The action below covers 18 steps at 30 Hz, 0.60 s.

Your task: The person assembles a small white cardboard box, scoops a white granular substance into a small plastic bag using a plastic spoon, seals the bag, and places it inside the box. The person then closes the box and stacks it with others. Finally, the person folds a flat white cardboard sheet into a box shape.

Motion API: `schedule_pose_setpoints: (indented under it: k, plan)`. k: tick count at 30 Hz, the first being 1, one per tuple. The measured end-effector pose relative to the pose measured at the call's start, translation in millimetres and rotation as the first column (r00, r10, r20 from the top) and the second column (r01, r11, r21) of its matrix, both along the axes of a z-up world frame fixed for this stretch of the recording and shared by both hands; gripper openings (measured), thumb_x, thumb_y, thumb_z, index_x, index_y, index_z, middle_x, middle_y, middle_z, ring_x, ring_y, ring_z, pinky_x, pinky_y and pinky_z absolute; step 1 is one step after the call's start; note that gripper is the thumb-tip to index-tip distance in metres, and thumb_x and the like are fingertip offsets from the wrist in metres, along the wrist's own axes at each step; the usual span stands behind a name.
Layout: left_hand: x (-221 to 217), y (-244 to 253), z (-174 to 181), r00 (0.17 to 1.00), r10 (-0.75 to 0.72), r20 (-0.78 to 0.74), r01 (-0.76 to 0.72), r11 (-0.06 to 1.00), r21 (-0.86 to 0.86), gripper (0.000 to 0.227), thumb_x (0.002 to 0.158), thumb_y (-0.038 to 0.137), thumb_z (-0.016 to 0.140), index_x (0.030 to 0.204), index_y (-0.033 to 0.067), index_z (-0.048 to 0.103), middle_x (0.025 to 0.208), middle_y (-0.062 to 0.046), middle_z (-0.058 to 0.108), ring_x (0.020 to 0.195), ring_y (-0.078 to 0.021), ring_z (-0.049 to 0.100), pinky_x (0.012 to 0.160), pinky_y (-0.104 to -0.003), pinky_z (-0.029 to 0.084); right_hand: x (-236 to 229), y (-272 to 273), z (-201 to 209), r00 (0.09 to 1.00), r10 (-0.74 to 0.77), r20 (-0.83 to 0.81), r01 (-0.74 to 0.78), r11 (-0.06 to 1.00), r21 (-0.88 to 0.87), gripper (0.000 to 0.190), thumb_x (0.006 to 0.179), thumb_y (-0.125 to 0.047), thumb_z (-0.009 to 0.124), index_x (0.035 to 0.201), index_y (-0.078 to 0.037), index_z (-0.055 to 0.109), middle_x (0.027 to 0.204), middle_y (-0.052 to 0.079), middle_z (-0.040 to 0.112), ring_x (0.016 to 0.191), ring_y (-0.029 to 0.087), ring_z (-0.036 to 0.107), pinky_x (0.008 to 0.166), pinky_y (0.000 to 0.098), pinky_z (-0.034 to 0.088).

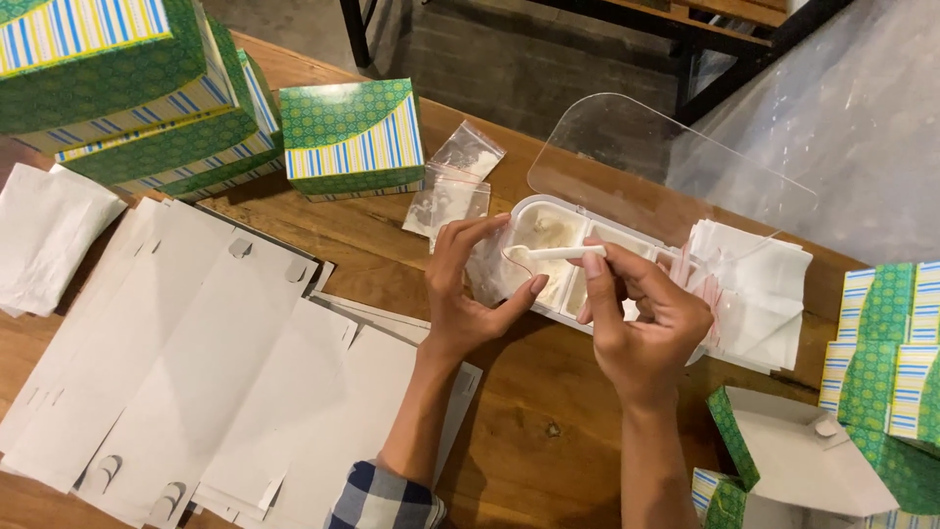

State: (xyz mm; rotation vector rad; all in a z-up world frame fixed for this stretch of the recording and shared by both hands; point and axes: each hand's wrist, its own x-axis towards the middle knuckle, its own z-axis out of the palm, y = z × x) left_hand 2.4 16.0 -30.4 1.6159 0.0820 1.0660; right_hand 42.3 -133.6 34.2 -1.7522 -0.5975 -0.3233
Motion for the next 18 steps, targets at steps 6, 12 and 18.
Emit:
schedule_pose_setpoints:
  k: [6,12,18]
  plan:
    - [0,0,0,1.0,0.003,0.014,-0.003,1.0,-0.022,0.058,0.069,0.023,0.094,0.119,0.0054,0.069,0.112,-0.011,0.072,0.098,-0.0302,0.069,0.091,-0.043,0.055,-5,5,8,0.989,0.056,0.137,-0.047,0.996,-0.07,0.009,0.092,0.008,0.073,0.1,0.01,0.076,0.073,0.017,0.074,0.045,0.016,0.063,0.045,0.0272,0.047]
    - [1,0,-2,1.0,-0.014,0.017,0.015,0.999,-0.048,0.059,0.069,0.022,0.094,0.12,0.0049,0.069,0.113,-0.012,0.072,0.101,-0.0309,0.069,0.094,-0.044,0.054,-4,14,13,0.97,0.1,0.222,-0.078,0.992,-0.104,0.009,0.088,0.009,0.078,0.097,0.006,0.079,0.063,0.013,0.07,0.043,0.015,0.055,0.046,0.0278,0.047]
    - [1,1,-2,0.999,-0.028,0.025,0.03,0.998,-0.064,0.058,0.071,0.02,0.093,0.121,0.0042,0.068,0.113,-0.012,0.071,0.104,-0.0316,0.069,0.096,-0.044,0.053,-3,14,14,0.95,0.145,0.278,-0.117,0.987,-0.112,0.01,0.088,0.013,0.077,0.095,0.006,0.079,0.069,0.015,0.072,0.049,0.017,0.064,0.047,0.0279,0.05]
